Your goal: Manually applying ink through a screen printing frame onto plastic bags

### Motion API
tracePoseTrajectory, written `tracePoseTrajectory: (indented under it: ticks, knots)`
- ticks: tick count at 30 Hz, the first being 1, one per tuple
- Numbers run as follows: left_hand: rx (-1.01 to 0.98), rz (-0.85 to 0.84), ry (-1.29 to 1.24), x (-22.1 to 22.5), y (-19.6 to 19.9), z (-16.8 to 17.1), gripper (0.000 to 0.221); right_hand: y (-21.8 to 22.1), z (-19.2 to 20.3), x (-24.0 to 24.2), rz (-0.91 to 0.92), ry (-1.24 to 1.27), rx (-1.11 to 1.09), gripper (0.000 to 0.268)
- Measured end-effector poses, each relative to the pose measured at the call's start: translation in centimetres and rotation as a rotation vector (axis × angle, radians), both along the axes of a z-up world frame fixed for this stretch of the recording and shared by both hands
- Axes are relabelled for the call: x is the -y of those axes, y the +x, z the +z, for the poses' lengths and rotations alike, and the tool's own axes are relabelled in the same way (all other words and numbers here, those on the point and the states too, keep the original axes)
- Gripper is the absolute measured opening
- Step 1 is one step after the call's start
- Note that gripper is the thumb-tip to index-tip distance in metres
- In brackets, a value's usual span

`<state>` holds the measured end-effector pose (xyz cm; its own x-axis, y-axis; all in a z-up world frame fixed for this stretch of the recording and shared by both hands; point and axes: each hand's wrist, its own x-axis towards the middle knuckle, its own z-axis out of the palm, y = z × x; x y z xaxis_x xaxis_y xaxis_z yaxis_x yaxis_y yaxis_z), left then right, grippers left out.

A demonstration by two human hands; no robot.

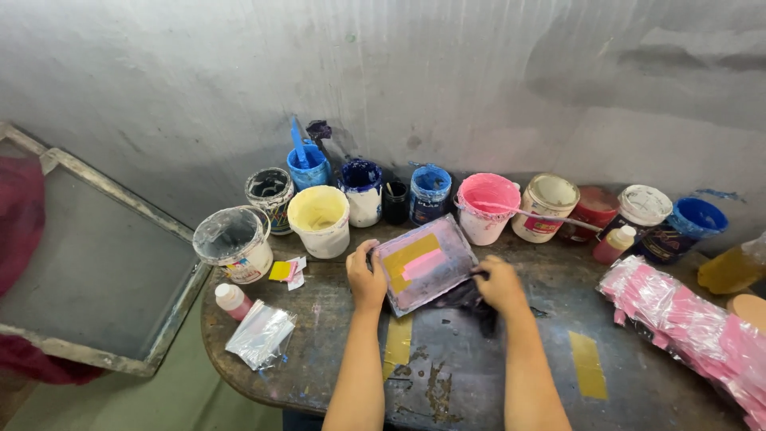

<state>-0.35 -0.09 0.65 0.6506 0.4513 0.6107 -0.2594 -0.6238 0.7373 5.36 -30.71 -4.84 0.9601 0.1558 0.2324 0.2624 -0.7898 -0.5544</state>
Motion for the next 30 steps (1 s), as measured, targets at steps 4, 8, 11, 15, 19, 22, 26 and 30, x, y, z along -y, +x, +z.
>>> tracePoseTrajectory:
  ticks: [4,8,11,15,19,22,26,30]
  knots:
    - [0.002,0.003,-0.005,0.1,-0.1,0.2,0.022,-0.5,0.2,0.5,-0.093,0.009,0.043,0.011]
    - [0.015,0.018,-0.006,0.1,0.0,0.0,0.020,-2.2,2.4,-2.4,-0.049,-0.067,0.024,0.011]
    - [0.048,0.041,0.007,0.0,0.2,-0.1,0.020,-2.6,2.8,-3.5,0.020,-0.050,0.010,0.013]
    - [0.136,0.084,0.033,0.0,-0.3,1.1,0.020,-3.7,4.8,-3.8,0.079,0.018,0.004,0.014]
    - [0.483,0.060,0.097,0.5,-2.7,4.0,0.014,-3.3,4.2,-2.7,0.013,-0.035,-0.029,0.015]
    - [0.690,0.056,0.241,0.5,-4.8,2.3,0.014,-3.0,4.2,-1.7,-0.056,-0.048,0.003,0.018]
    - [0.641,-0.142,0.499,0.9,-10.1,-0.5,0.020,-2.5,3.5,-0.8,-0.046,0.006,0.035,0.015]
    - [0.624,-0.322,0.732,2.1,-14.4,-0.4,0.013,-4.6,7.2,-0.7,0.083,-0.008,-0.301,0.044]
